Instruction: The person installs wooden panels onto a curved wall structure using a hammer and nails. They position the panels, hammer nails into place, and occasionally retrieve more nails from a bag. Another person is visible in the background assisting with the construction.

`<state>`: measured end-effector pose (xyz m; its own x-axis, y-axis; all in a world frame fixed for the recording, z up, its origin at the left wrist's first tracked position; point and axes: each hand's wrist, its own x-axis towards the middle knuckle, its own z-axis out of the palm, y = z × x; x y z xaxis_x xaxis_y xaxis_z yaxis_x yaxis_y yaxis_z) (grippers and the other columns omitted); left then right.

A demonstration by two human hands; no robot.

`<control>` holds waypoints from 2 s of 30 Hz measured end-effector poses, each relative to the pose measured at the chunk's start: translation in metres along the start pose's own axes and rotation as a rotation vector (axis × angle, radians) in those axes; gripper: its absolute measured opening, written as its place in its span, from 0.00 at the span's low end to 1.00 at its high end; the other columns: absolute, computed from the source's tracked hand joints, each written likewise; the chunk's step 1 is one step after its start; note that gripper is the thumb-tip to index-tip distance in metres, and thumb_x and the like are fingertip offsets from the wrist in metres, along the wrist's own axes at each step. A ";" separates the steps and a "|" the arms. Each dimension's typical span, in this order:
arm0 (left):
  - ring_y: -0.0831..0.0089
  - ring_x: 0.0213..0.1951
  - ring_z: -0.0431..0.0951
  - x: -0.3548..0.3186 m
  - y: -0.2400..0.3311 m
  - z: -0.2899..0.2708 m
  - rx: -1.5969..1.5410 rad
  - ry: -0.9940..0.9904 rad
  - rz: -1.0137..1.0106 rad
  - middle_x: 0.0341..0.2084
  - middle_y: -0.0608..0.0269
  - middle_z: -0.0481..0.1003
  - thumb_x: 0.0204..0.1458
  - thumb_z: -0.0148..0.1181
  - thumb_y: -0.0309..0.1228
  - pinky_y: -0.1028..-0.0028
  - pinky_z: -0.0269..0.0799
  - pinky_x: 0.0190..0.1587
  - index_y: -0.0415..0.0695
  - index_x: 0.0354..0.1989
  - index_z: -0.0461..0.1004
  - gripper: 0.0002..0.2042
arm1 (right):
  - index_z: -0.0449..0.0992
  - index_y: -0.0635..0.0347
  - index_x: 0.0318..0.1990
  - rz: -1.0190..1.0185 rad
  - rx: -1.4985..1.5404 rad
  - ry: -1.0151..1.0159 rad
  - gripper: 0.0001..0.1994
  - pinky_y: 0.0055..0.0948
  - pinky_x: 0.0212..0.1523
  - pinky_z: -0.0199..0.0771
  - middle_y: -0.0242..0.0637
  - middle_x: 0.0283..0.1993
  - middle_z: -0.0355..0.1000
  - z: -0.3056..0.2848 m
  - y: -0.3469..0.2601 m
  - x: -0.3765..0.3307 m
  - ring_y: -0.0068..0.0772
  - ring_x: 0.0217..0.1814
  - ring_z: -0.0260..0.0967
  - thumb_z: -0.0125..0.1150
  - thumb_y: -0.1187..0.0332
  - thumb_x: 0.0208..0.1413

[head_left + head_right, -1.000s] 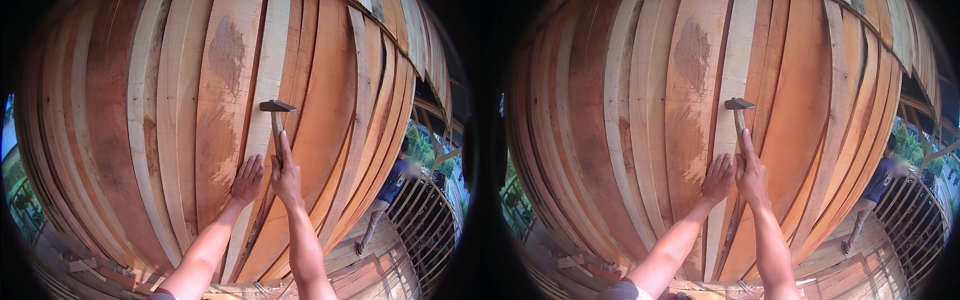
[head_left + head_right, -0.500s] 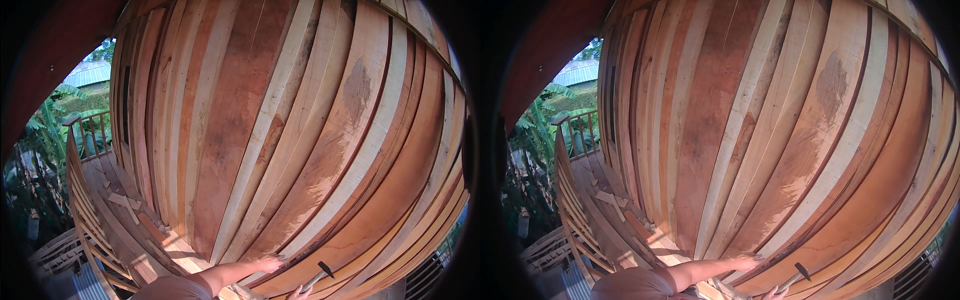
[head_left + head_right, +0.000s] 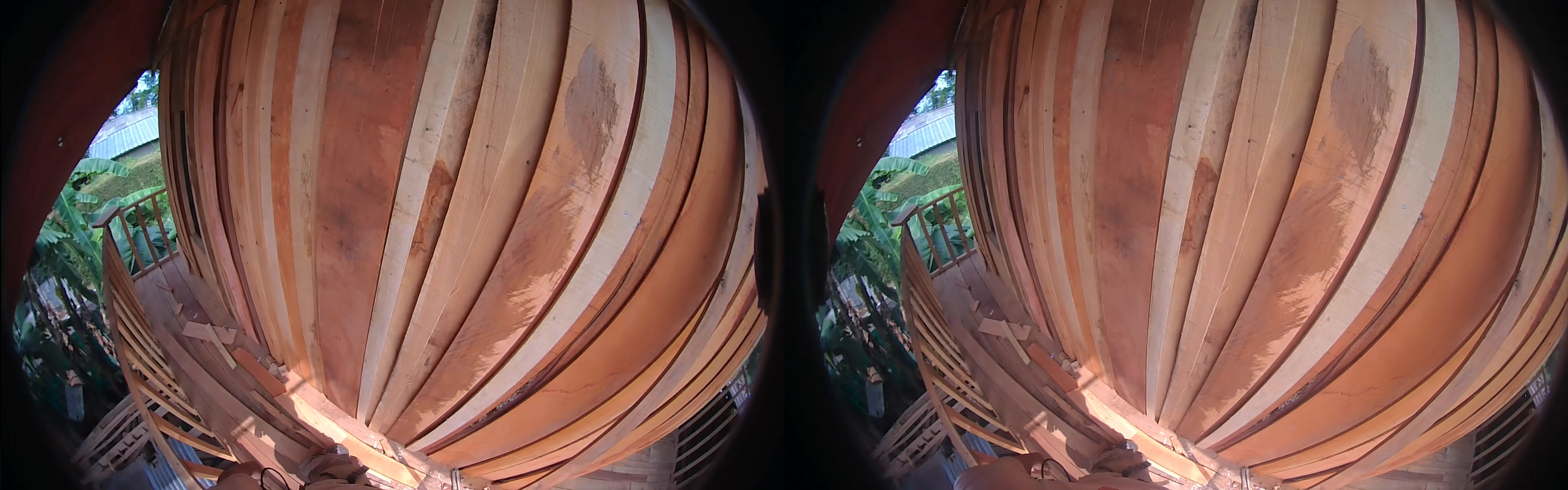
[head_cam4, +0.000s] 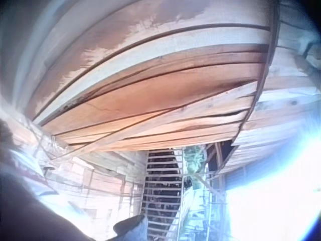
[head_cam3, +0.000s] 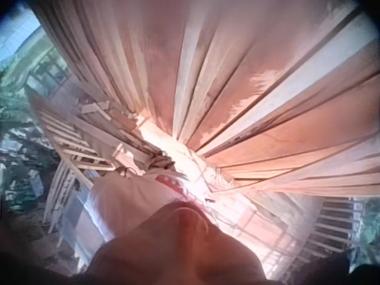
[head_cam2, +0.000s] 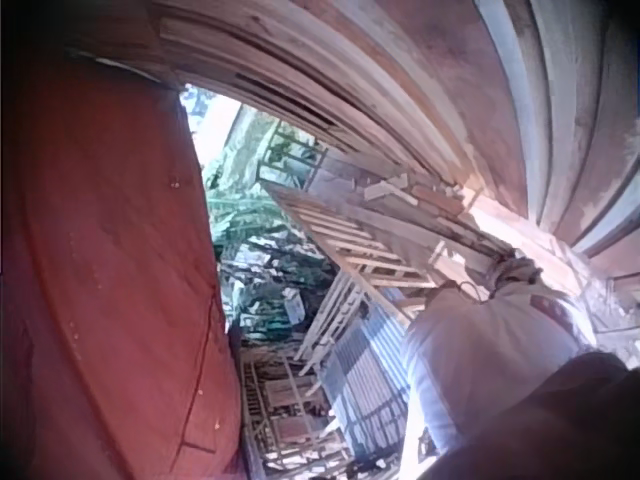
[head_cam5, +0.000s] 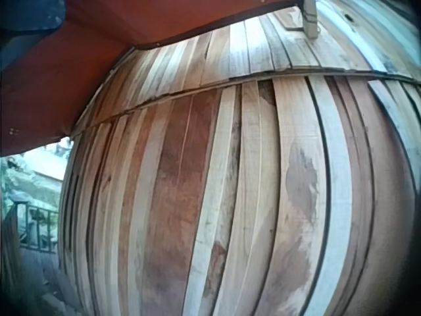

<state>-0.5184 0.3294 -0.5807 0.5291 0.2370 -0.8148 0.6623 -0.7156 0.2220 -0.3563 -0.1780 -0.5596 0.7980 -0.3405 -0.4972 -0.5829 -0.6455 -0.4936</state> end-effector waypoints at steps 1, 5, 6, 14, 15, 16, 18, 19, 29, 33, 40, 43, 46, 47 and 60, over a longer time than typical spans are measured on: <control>0.54 0.47 0.78 0.007 -0.006 -0.009 0.057 -0.016 0.029 0.42 0.44 0.78 0.51 0.59 0.42 0.62 0.72 0.47 0.37 0.48 0.76 0.22 | 0.66 0.64 0.51 0.090 0.041 -0.003 0.21 0.39 0.23 0.71 0.48 0.28 0.70 0.001 0.021 -0.009 0.37 0.23 0.69 0.58 0.61 0.54; 0.56 0.49 0.78 0.056 0.042 -0.083 -0.002 0.168 0.307 0.43 0.45 0.78 0.51 0.59 0.45 0.63 0.71 0.50 0.37 0.47 0.76 0.23 | 0.68 0.69 0.47 0.418 0.264 0.075 0.17 0.37 0.16 0.70 0.44 0.24 0.69 0.012 0.092 -0.055 0.36 0.17 0.68 0.60 0.68 0.53; 0.57 0.51 0.76 0.054 0.074 -0.111 -0.157 0.251 0.415 0.43 0.45 0.77 0.52 0.59 0.46 0.63 0.69 0.54 0.39 0.46 0.77 0.22 | 0.69 0.70 0.46 0.453 0.324 0.108 0.16 0.36 0.14 0.70 0.43 0.23 0.69 0.016 0.102 -0.061 0.35 0.16 0.68 0.60 0.69 0.53; 0.63 0.45 0.80 0.174 0.108 -0.244 0.028 0.257 1.088 0.42 0.49 0.79 0.55 0.58 0.33 0.69 0.74 0.48 0.32 0.52 0.70 0.20 | 0.69 0.68 0.42 0.473 0.646 0.338 0.11 0.36 0.13 0.70 0.40 0.21 0.69 0.109 0.004 -0.088 0.34 0.15 0.69 0.59 0.70 0.56; 0.64 0.44 0.80 0.196 0.099 -0.240 0.010 0.126 0.925 0.41 0.50 0.79 0.54 0.59 0.34 0.69 0.74 0.48 0.33 0.51 0.70 0.20 | 0.69 0.68 0.42 0.419 0.542 0.412 0.12 0.37 0.16 0.72 0.42 0.22 0.71 0.146 0.029 -0.088 0.35 0.16 0.70 0.60 0.69 0.55; 0.64 0.43 0.80 0.213 0.080 -0.247 -0.003 0.041 0.721 0.40 0.50 0.79 0.53 0.59 0.34 0.69 0.74 0.47 0.34 0.51 0.71 0.20 | 0.70 0.69 0.42 0.399 0.458 0.396 0.13 0.37 0.19 0.73 0.44 0.25 0.73 0.164 0.014 -0.104 0.36 0.18 0.72 0.61 0.69 0.54; 0.65 0.39 0.80 0.238 0.018 -0.241 -0.066 0.008 0.631 0.39 0.50 0.79 0.50 0.63 0.39 0.68 0.73 0.44 0.40 0.44 0.77 0.17 | 0.73 0.69 0.43 0.379 0.313 0.327 0.16 0.39 0.32 0.77 0.50 0.30 0.76 0.167 -0.042 -0.150 0.43 0.27 0.76 0.63 0.66 0.52; 0.63 0.39 0.80 0.236 0.013 -0.236 0.160 -0.134 0.648 0.38 0.50 0.79 0.50 0.62 0.40 0.67 0.73 0.45 0.41 0.44 0.78 0.17 | 0.73 0.67 0.45 0.487 0.444 0.232 0.18 0.43 0.42 0.76 0.54 0.36 0.76 0.181 -0.041 -0.170 0.52 0.40 0.76 0.64 0.63 0.51; 0.67 0.39 0.80 0.229 0.098 -0.279 0.542 -0.382 0.600 0.35 0.52 0.80 0.53 0.59 0.39 0.68 0.72 0.43 0.39 0.45 0.77 0.17 | 0.74 0.68 0.47 0.855 0.413 0.333 0.22 0.44 0.50 0.72 0.59 0.42 0.75 0.258 -0.081 -0.293 0.56 0.48 0.73 0.65 0.59 0.50; 0.69 0.41 0.79 0.180 0.183 -0.294 0.345 -0.207 0.773 0.39 0.54 0.80 0.54 0.59 0.36 0.71 0.73 0.46 0.35 0.48 0.74 0.18 | 0.74 0.69 0.45 0.945 0.629 0.406 0.21 0.45 0.46 0.74 0.60 0.38 0.75 0.291 -0.084 -0.306 0.57 0.44 0.75 0.63 0.60 0.50; 0.67 0.46 0.78 0.209 0.237 -0.248 0.702 -0.335 0.878 0.44 0.50 0.78 0.54 0.60 0.36 0.71 0.71 0.52 0.37 0.50 0.74 0.19 | 0.71 0.63 0.49 0.903 0.711 0.377 0.21 0.47 0.54 0.68 0.57 0.46 0.74 0.268 -0.145 -0.352 0.57 0.53 0.70 0.62 0.59 0.52; 0.62 0.49 0.77 0.143 0.237 -0.215 1.029 -0.391 0.913 0.46 0.47 0.77 0.53 0.60 0.36 0.68 0.70 0.54 0.36 0.51 0.74 0.20 | 0.70 0.56 0.52 0.854 0.723 0.473 0.21 0.49 0.49 0.69 0.55 0.42 0.74 0.256 -0.171 -0.386 0.58 0.48 0.71 0.63 0.59 0.52; 0.55 0.52 0.76 0.096 0.244 -0.160 1.368 -0.542 1.043 0.49 0.42 0.75 0.52 0.60 0.36 0.64 0.69 0.55 0.35 0.51 0.73 0.21 | 0.70 0.58 0.47 0.773 0.707 0.758 0.17 0.48 0.39 0.70 0.52 0.32 0.74 0.255 -0.190 -0.415 0.56 0.38 0.73 0.63 0.63 0.52; 0.53 0.52 0.75 0.081 0.246 -0.134 1.352 -0.590 1.106 0.49 0.41 0.74 0.52 0.60 0.35 0.64 0.68 0.56 0.34 0.52 0.72 0.22 | 0.69 0.58 0.46 0.777 0.726 0.866 0.16 0.49 0.40 0.70 0.52 0.33 0.74 0.257 -0.188 -0.426 0.58 0.39 0.73 0.62 0.64 0.51; 0.53 0.45 0.76 -0.339 0.194 0.117 0.969 -1.459 2.330 0.41 0.50 0.76 0.54 0.56 0.24 0.63 0.72 0.49 0.37 0.44 0.75 0.10 | 0.67 0.68 0.40 1.305 0.971 1.581 0.13 0.48 0.40 0.69 0.57 0.32 0.71 0.266 -0.132 -0.537 0.63 0.37 0.70 0.58 0.70 0.50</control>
<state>-0.6316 0.0334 -0.3247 -0.8367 -0.4913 0.2420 -0.2071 0.6929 0.6906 -0.7486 0.2720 -0.4172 -0.7951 -0.5735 -0.1971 -0.2024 0.5573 -0.8052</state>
